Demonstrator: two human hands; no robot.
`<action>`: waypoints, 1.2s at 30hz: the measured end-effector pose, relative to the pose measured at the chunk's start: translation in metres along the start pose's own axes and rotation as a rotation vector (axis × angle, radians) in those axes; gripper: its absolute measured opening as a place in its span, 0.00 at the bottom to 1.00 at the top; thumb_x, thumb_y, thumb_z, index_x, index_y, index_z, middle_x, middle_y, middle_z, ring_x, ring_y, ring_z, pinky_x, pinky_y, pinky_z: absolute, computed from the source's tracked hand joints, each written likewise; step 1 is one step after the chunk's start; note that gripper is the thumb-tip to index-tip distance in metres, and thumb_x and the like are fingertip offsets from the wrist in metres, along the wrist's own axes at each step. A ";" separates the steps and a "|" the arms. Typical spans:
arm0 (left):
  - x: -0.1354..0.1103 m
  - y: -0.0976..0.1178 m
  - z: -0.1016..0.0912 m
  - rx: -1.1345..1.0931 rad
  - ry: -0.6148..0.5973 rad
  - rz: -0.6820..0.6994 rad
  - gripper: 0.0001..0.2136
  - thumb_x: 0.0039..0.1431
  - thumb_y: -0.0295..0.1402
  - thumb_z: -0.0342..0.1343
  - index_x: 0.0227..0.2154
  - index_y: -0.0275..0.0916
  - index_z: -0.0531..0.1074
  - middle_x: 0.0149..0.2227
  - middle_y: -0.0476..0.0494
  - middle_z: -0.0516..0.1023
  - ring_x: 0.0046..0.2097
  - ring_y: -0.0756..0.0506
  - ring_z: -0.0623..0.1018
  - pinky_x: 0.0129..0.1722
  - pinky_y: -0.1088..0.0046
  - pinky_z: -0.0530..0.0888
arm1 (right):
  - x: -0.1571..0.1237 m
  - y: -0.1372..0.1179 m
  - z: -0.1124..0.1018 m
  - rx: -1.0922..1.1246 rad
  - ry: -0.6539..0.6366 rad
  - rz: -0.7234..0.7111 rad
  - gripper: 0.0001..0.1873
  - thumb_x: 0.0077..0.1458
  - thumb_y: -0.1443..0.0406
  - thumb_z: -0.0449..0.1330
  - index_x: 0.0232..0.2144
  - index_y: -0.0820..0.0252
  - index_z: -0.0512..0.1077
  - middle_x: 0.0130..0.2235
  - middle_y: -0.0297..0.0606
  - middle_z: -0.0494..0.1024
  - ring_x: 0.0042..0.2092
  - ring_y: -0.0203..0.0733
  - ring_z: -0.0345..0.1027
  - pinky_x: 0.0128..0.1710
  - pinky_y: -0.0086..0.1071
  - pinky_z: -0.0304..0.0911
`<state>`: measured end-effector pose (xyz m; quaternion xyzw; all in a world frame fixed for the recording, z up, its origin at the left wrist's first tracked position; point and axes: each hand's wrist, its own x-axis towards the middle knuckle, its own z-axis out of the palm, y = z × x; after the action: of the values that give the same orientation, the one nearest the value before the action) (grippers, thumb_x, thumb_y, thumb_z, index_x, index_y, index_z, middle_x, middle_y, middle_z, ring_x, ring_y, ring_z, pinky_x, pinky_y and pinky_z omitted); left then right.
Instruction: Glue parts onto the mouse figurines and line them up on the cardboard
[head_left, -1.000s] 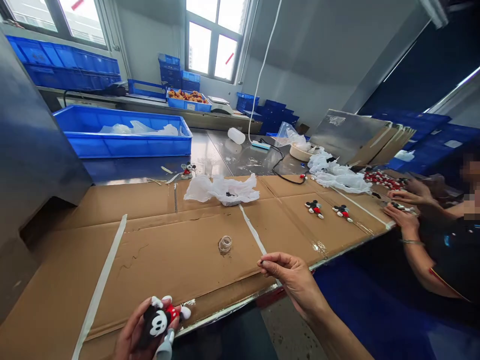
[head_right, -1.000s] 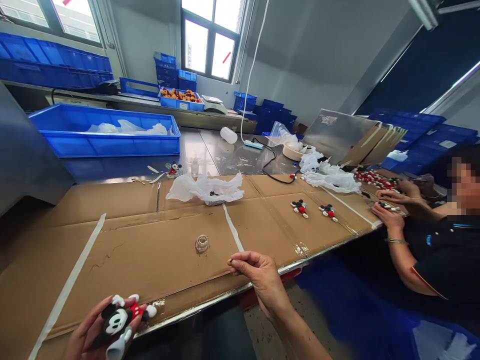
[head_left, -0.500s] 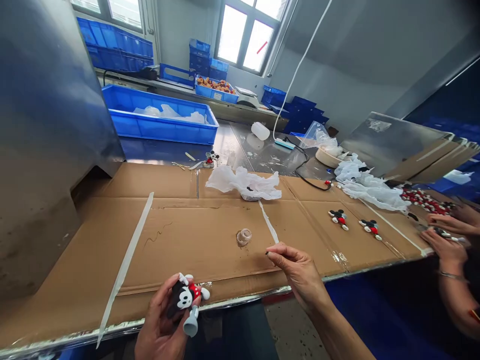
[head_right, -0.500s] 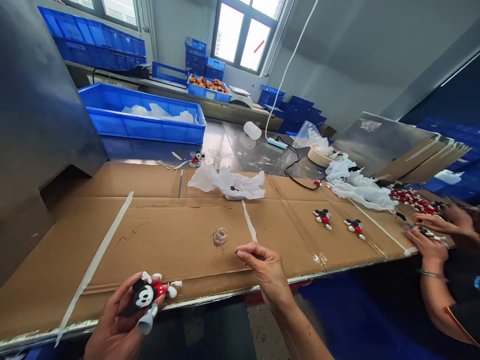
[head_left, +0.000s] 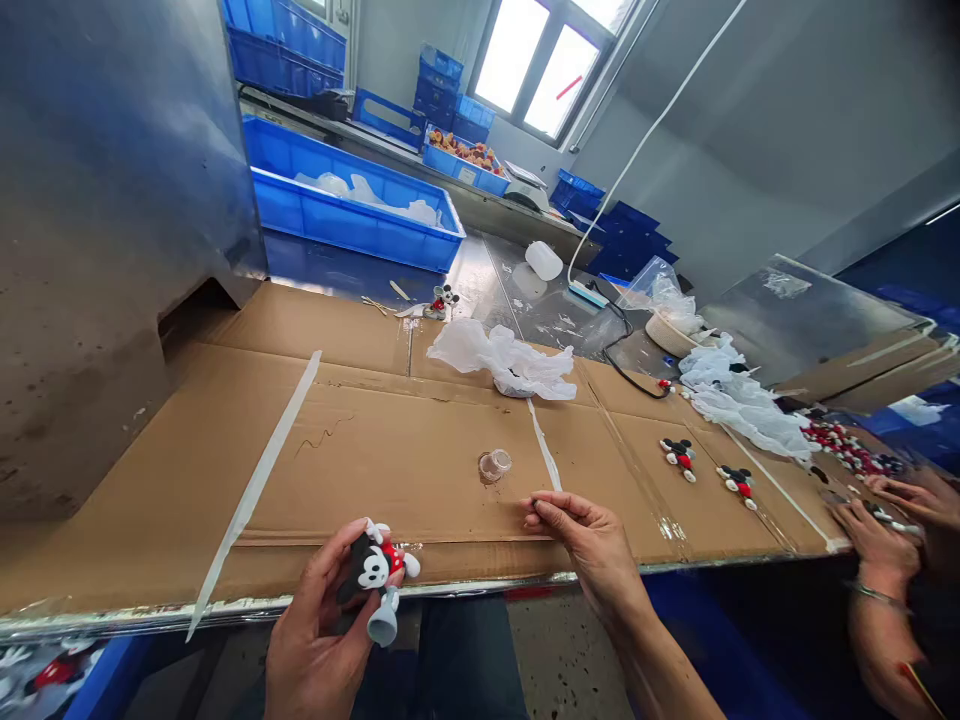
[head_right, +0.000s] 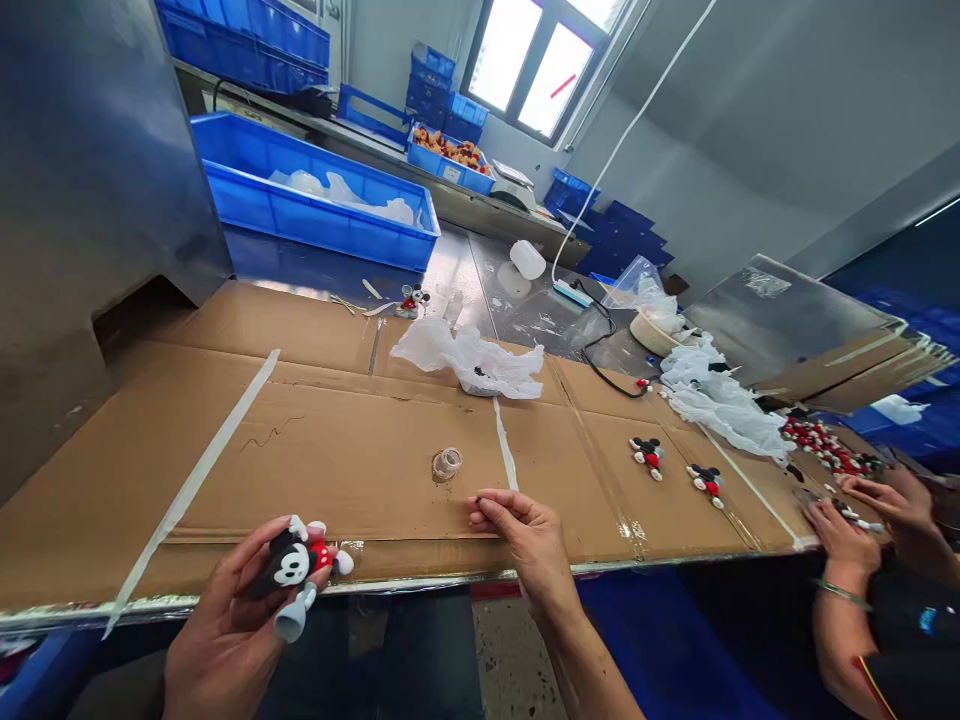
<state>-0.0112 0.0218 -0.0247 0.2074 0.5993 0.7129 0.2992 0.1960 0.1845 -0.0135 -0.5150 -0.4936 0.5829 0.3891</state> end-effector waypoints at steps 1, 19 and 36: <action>0.000 0.000 0.000 0.009 -0.001 -0.003 0.23 0.49 0.36 0.71 0.49 0.48 0.75 0.43 0.51 0.86 0.41 0.47 0.85 0.42 0.80 0.81 | 0.001 0.000 0.000 -0.018 0.001 -0.024 0.22 0.37 0.49 0.78 0.29 0.58 0.84 0.32 0.45 0.83 0.29 0.44 0.75 0.35 0.36 0.73; 0.003 -0.022 -0.015 0.117 -0.174 0.162 0.24 0.59 0.28 0.64 0.57 0.55 0.70 0.50 0.51 0.82 0.46 0.48 0.84 0.48 0.78 0.80 | 0.047 -0.037 0.017 -0.728 -0.098 -0.830 0.11 0.63 0.57 0.62 0.34 0.52 0.83 0.33 0.37 0.71 0.38 0.47 0.64 0.39 0.40 0.58; 0.003 -0.015 -0.013 0.137 -0.207 0.215 0.26 0.61 0.27 0.62 0.58 0.62 0.68 0.48 0.55 0.81 0.46 0.52 0.82 0.48 0.82 0.79 | 0.054 -0.036 0.029 -1.015 -0.112 -1.075 0.15 0.68 0.64 0.56 0.31 0.57 0.80 0.31 0.39 0.71 0.36 0.48 0.62 0.34 0.39 0.52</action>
<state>-0.0194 0.0161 -0.0422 0.3627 0.5870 0.6731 0.2663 0.1565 0.2391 0.0095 -0.2883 -0.9055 0.0374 0.3090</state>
